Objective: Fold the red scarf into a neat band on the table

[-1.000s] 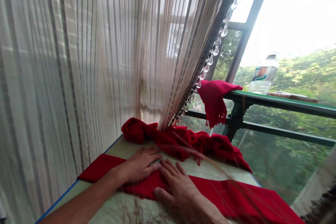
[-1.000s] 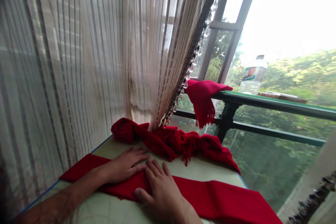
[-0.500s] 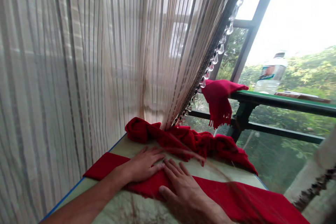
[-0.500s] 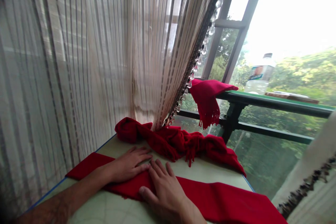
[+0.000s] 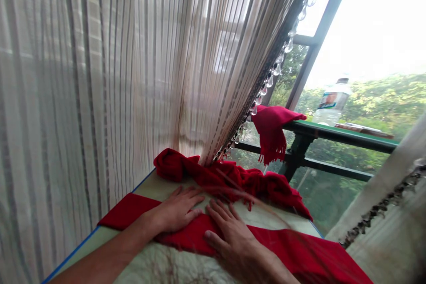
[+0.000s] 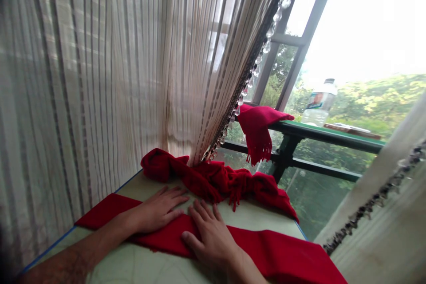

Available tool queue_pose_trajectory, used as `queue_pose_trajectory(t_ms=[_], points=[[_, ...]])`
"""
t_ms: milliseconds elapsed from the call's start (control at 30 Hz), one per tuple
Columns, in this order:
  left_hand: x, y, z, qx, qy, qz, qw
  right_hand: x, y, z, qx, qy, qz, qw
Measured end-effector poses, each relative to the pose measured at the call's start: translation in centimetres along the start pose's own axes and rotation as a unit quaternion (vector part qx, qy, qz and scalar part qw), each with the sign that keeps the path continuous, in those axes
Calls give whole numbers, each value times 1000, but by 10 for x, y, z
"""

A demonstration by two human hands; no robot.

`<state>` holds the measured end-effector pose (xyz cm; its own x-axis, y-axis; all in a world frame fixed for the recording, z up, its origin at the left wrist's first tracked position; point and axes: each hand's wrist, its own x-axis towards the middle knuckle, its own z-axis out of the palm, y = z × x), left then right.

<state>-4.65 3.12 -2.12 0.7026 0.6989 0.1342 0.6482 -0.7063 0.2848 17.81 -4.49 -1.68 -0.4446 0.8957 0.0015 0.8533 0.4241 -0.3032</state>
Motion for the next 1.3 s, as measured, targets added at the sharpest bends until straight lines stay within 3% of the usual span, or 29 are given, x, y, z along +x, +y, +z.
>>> queue_pose_trajectory(t_ms=[100, 267, 767, 1300], points=[[0, 0, 1, 2, 4, -9, 1000, -8, 8, -6, 31, -9, 0, 999], [2, -7, 7, 6, 8, -2, 1000, -20, 25, 0, 37, 33, 37, 998], [3, -8, -2, 9, 1, -17, 1000, -27, 37, 7, 95, 124, 9, 988], [7, -18, 5, 16, 20, -4, 1000, -31, 24, 3, 44, 72, 1, 996]])
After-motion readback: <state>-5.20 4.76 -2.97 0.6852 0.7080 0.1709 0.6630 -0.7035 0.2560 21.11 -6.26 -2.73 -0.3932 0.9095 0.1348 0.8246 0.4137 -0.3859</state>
